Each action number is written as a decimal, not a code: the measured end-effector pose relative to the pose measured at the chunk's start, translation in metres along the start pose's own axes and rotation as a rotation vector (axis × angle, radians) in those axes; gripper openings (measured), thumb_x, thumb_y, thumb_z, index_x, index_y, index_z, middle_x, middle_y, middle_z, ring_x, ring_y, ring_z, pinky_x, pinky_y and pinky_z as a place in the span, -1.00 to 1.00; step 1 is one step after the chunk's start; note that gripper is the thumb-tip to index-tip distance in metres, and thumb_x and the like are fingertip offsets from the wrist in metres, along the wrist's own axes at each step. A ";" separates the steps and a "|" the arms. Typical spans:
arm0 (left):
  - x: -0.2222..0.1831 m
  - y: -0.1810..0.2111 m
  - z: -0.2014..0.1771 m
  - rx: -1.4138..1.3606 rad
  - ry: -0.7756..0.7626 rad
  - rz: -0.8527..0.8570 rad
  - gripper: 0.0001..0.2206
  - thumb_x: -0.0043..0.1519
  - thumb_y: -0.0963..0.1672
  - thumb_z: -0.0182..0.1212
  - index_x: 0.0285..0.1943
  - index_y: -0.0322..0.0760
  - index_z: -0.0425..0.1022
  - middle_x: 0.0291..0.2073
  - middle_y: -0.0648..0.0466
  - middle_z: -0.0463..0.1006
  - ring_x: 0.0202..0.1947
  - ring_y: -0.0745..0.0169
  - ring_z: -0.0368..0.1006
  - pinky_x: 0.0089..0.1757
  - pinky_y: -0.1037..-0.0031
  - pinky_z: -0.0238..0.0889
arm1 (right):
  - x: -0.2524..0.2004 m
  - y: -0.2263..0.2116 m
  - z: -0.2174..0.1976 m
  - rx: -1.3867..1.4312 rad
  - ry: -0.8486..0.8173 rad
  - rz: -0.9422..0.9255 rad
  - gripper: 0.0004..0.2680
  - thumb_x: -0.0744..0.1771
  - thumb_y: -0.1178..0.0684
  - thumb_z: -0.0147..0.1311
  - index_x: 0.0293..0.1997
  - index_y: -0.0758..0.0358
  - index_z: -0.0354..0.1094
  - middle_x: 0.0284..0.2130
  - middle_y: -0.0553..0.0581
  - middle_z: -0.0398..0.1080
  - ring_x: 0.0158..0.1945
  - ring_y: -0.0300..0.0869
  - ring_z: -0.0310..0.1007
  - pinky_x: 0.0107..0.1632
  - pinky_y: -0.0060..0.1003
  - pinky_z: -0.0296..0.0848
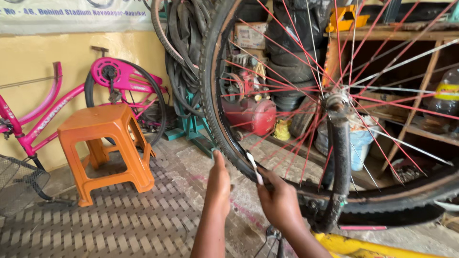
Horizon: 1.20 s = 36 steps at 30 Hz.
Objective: The person applies adhesive using a brush to the side of a bicycle tire and then uses a small tool to press and seal the rubber.
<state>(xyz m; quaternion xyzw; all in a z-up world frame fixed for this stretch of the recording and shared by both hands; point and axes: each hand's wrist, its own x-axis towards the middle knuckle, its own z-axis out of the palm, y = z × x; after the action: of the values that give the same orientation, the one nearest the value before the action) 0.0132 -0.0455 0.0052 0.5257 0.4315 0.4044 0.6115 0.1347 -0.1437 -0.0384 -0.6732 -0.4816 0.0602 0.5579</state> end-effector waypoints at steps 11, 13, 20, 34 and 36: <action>0.025 -0.016 -0.011 -0.388 -0.240 0.289 -0.11 0.22 0.30 -0.43 0.62 -0.24 -0.33 0.59 -0.10 -0.27 0.58 0.03 -0.33 0.38 0.19 -0.47 | -0.018 0.036 -0.020 -0.029 -0.026 0.010 -0.70 0.27 0.15 0.16 0.13 0.13 0.47 -0.55 0.22 0.52 -0.53 -0.20 0.44 -0.33 -0.29 0.49; 0.021 -0.011 -0.010 -0.334 -0.160 0.229 -0.10 0.24 0.30 -0.41 0.62 -0.25 -0.33 0.59 -0.11 -0.28 0.58 0.02 -0.32 0.38 0.15 -0.42 | -0.018 0.037 -0.023 -0.057 -0.031 0.039 -0.70 0.27 0.16 0.15 0.13 0.11 0.48 -0.56 0.19 0.51 -0.55 -0.20 0.43 -0.35 -0.27 0.48; 0.024 -0.032 0.015 -0.238 -0.138 -0.069 -0.08 0.38 0.31 -0.40 0.60 -0.54 0.00 0.39 -0.66 -0.03 0.40 -0.63 -0.12 0.34 0.02 0.00 | -0.004 0.030 -0.017 -0.070 -0.016 -0.040 -0.71 0.26 0.17 0.15 0.11 0.15 0.47 -0.57 0.17 0.49 -0.55 -0.20 0.42 -0.35 -0.27 0.46; 0.037 -0.020 0.005 -0.219 -0.012 -0.050 -0.08 0.20 0.34 -0.33 0.60 -0.23 -0.10 0.51 -0.22 0.06 0.48 -0.17 0.06 0.25 0.02 0.02 | -0.009 0.019 -0.030 -0.074 -0.111 0.035 -0.66 0.24 0.19 0.14 0.14 0.14 0.47 -0.59 0.19 0.47 -0.55 -0.17 0.45 -0.33 -0.27 0.48; 0.043 -0.027 0.006 -0.266 -0.106 -0.132 -0.09 0.17 0.34 -0.33 0.59 -0.18 -0.01 0.44 -0.29 0.24 0.39 -0.29 0.29 0.12 -0.03 0.29 | -0.009 0.016 -0.028 -0.076 -0.124 0.049 -0.65 0.24 0.20 0.14 0.15 0.14 0.47 -0.58 0.18 0.49 -0.53 -0.17 0.45 -0.32 -0.27 0.48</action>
<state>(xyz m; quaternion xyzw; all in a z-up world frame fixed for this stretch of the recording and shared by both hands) 0.0331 -0.0096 -0.0259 0.4311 0.3747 0.3885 0.7231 0.1567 -0.1681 -0.0455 -0.7004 -0.5004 0.0972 0.4995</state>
